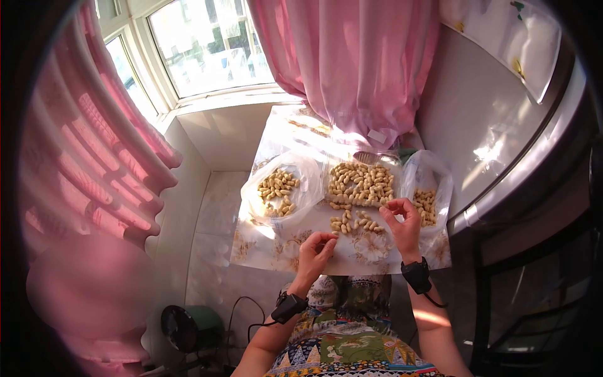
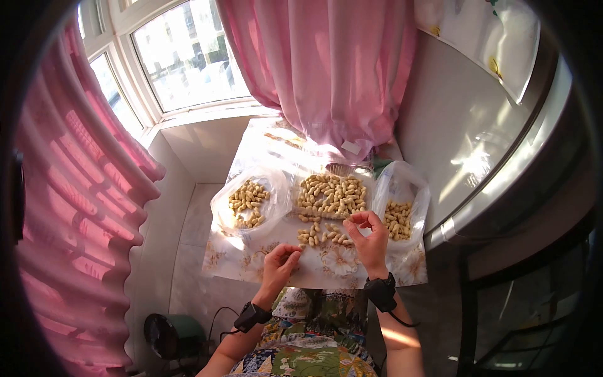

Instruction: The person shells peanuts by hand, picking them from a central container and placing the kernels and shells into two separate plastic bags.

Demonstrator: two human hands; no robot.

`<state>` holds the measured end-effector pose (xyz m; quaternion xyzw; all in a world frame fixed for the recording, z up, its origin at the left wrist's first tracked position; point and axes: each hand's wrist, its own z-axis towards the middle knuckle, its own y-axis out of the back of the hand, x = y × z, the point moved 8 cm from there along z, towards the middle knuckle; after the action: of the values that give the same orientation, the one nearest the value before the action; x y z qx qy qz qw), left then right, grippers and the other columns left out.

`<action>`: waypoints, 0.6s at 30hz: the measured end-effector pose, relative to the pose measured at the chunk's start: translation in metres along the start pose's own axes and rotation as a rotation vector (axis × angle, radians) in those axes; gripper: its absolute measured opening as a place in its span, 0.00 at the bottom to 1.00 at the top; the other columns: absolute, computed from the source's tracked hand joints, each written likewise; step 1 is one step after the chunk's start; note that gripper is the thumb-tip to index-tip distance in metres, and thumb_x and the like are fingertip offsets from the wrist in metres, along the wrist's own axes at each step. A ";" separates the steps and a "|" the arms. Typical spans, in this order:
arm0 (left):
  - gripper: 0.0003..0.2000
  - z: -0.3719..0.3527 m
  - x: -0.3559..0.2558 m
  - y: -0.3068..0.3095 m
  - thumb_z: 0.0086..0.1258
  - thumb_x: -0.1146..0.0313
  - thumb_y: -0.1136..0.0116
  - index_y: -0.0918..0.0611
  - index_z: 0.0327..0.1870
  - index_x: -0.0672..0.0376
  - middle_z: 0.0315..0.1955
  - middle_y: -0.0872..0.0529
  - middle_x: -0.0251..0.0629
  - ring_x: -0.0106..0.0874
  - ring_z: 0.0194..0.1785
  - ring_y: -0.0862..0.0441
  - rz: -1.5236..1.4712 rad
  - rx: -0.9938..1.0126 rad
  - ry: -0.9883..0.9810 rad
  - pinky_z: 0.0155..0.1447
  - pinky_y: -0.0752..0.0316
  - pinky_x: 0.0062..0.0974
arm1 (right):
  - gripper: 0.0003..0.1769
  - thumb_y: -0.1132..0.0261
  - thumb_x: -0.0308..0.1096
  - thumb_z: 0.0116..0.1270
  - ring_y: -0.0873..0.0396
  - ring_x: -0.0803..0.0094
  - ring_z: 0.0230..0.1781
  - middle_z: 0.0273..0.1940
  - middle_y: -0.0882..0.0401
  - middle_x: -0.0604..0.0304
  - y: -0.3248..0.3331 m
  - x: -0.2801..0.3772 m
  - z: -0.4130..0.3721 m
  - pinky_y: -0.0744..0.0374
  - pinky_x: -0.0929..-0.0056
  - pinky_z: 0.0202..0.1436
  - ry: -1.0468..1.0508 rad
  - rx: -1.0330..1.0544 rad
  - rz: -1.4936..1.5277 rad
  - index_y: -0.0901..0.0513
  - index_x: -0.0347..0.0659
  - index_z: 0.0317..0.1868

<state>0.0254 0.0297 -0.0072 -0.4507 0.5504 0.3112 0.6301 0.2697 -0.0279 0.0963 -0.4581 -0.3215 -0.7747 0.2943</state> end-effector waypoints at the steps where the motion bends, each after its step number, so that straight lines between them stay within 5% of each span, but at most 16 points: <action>1: 0.07 0.001 -0.003 0.001 0.81 0.68 0.34 0.12 0.50 0.62 0.34 0.15 0.23 0.14 0.37 0.21 -0.002 0.000 -0.009 0.42 0.25 0.16 | 0.11 0.23 0.36 0.70 0.19 0.78 0.39 0.38 0.11 0.65 0.003 -0.002 0.007 0.21 0.73 0.50 0.001 -0.019 -0.004 0.12 0.37 0.44; 9: 0.08 0.003 0.002 0.005 0.81 0.68 0.34 0.12 0.51 0.63 0.37 0.13 0.23 0.14 0.39 0.19 -0.006 0.025 0.039 0.46 0.24 0.16 | 0.13 0.25 0.38 0.74 0.19 0.77 0.37 0.37 0.11 0.64 0.014 -0.029 0.010 0.21 0.73 0.44 -0.052 -0.057 0.064 0.11 0.36 0.47; 11: 0.08 0.003 0.002 0.004 0.81 0.68 0.34 0.12 0.51 0.63 0.37 0.13 0.23 0.14 0.40 0.19 -0.011 0.033 0.048 0.46 0.24 0.16 | 0.12 0.25 0.38 0.73 0.17 0.73 0.37 0.37 0.11 0.62 0.014 -0.013 0.012 0.21 0.71 0.44 0.041 -0.034 -0.204 0.11 0.37 0.47; 18: 0.07 0.002 0.003 0.006 0.81 0.68 0.34 0.12 0.50 0.63 0.36 0.13 0.23 0.14 0.39 0.20 0.030 0.031 0.042 0.45 0.24 0.16 | 0.11 0.25 0.36 0.71 0.14 0.66 0.40 0.38 0.11 0.60 0.007 -0.011 0.043 0.20 0.68 0.45 0.179 -0.015 -0.307 0.11 0.39 0.47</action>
<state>0.0218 0.0338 -0.0118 -0.4390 0.5749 0.3025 0.6207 0.3023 0.0026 0.1042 -0.3348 -0.3545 -0.8507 0.1965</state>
